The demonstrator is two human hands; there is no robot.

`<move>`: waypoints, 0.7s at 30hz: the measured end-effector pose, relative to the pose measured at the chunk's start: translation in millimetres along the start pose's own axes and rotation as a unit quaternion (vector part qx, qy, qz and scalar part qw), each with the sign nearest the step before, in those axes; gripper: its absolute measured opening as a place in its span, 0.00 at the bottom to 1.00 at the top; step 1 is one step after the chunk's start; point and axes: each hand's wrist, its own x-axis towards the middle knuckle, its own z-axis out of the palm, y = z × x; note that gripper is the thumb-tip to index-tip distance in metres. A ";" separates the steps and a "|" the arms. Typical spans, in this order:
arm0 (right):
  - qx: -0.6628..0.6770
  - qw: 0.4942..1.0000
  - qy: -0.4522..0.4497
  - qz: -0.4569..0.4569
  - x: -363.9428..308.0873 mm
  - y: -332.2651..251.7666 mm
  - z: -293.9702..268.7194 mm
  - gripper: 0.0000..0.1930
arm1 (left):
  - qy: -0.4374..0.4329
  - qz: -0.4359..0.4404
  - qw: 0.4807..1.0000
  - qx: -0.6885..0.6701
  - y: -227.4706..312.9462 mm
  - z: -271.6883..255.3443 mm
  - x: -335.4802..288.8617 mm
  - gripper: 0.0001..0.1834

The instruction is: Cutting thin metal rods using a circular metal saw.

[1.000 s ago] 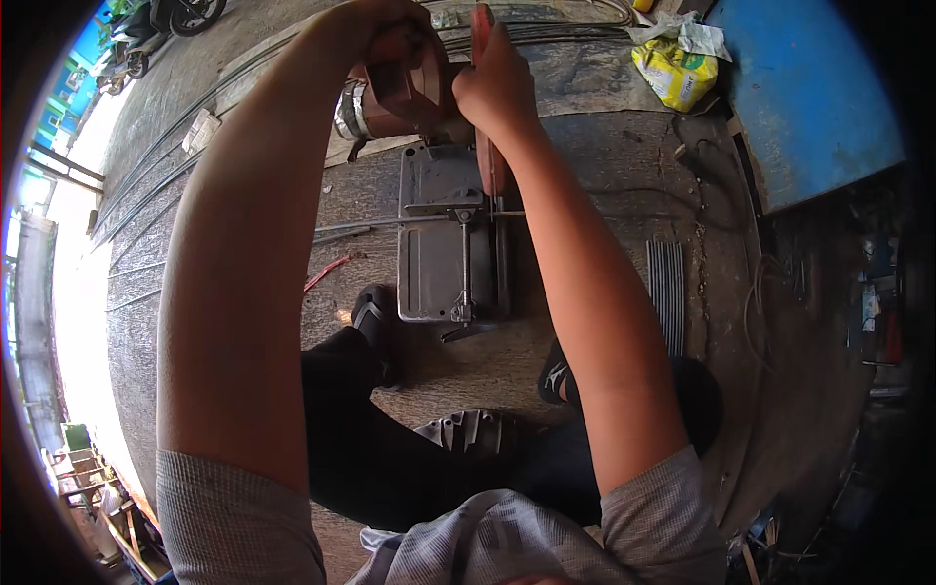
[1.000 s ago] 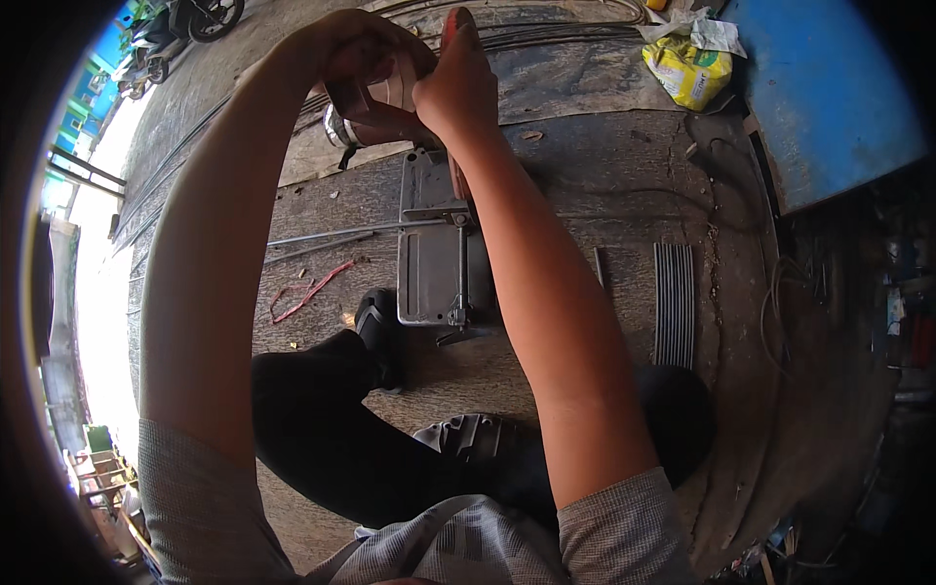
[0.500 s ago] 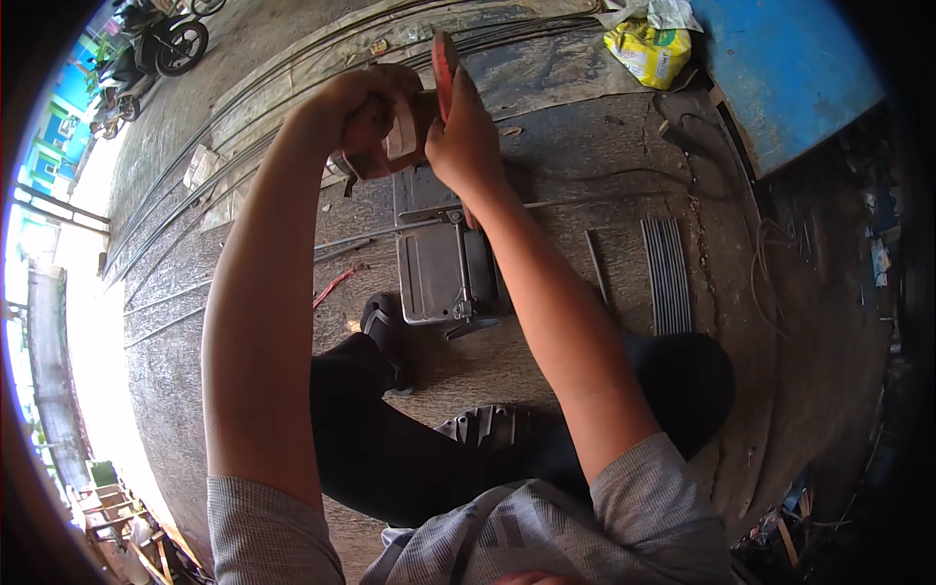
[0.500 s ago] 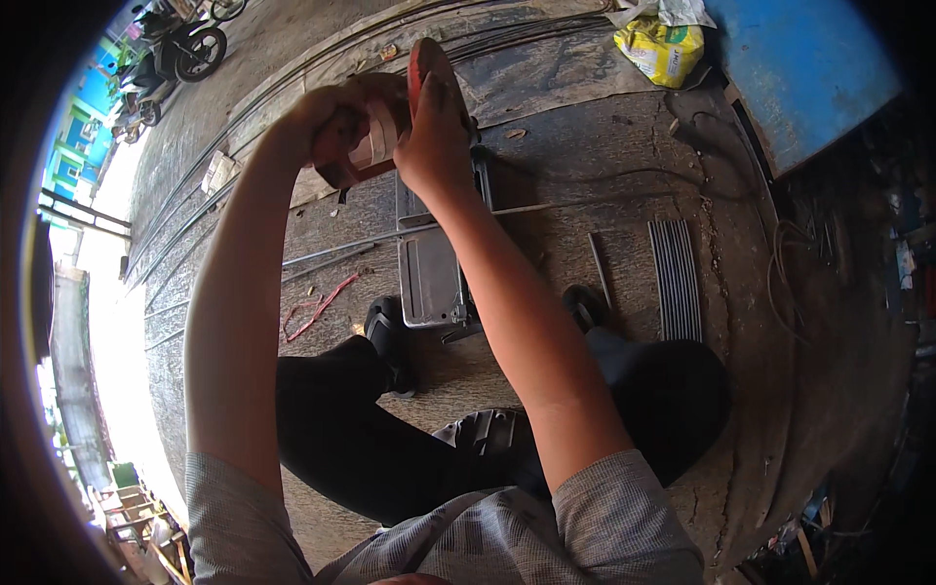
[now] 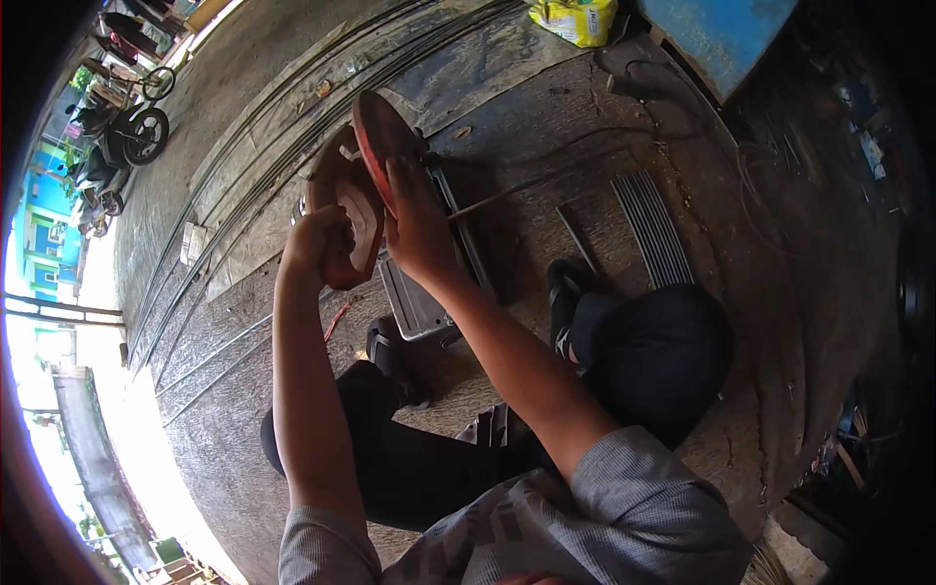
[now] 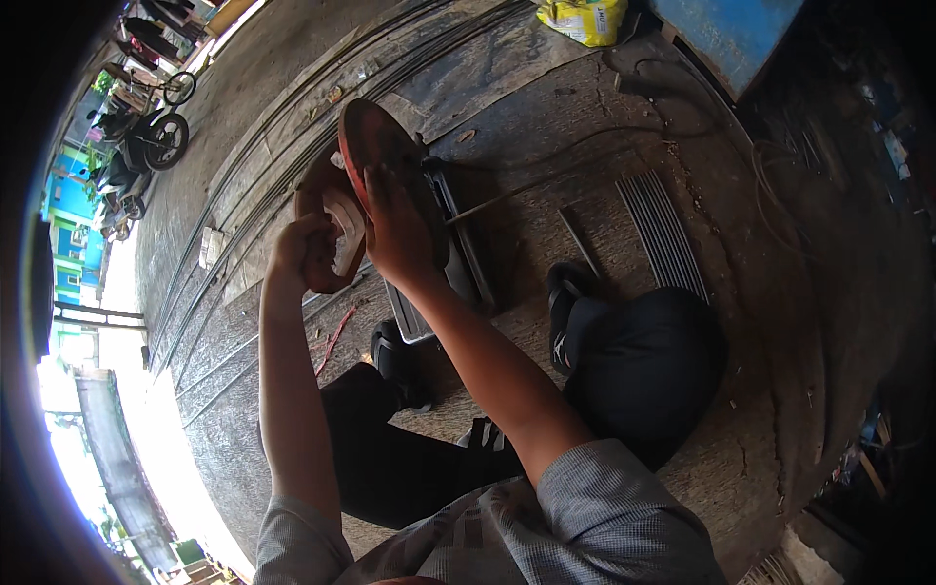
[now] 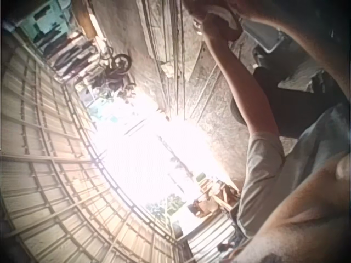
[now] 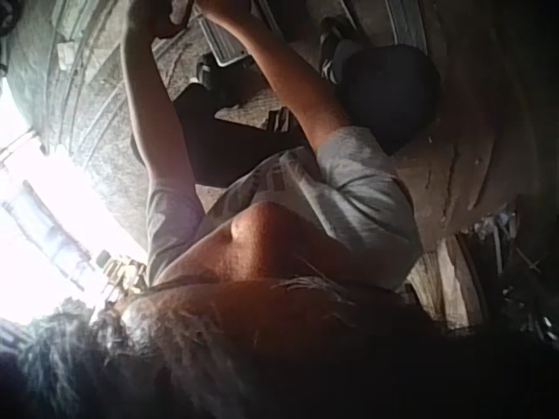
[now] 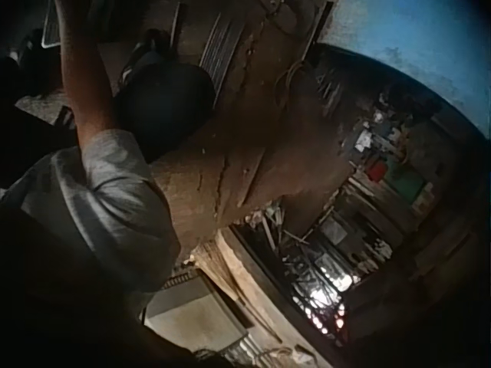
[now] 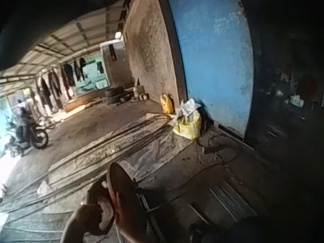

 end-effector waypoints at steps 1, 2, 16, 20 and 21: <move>-0.006 1.000 -0.002 -0.002 -3.9 2.9 -3.2 0.32 | -0.005 0.001 1.000 -0.010 -2.3 6.8 -6.2 0.09; -0.010 1.000 -0.005 -0.004 -8.0 2.7 -4.5 0.32 | -0.010 -0.001 1.000 -0.003 -6.8 7.6 -9.4 0.09; -0.025 1.000 0.012 0.003 -44.3 9.4 -11.9 0.33 | 0.039 0.057 0.997 0.015 -59.5 2.1 -15.5 0.18; -0.009 1.000 0.015 0.000 -53.8 21.4 -8.3 0.33 | 0.050 0.049 0.997 0.031 -64.1 15.2 -23.8 0.16; -0.005 1.000 0.020 -0.009 -55.2 23.7 -8.0 0.33 | 0.046 0.050 0.997 0.021 -65.7 16.7 -25.2 0.16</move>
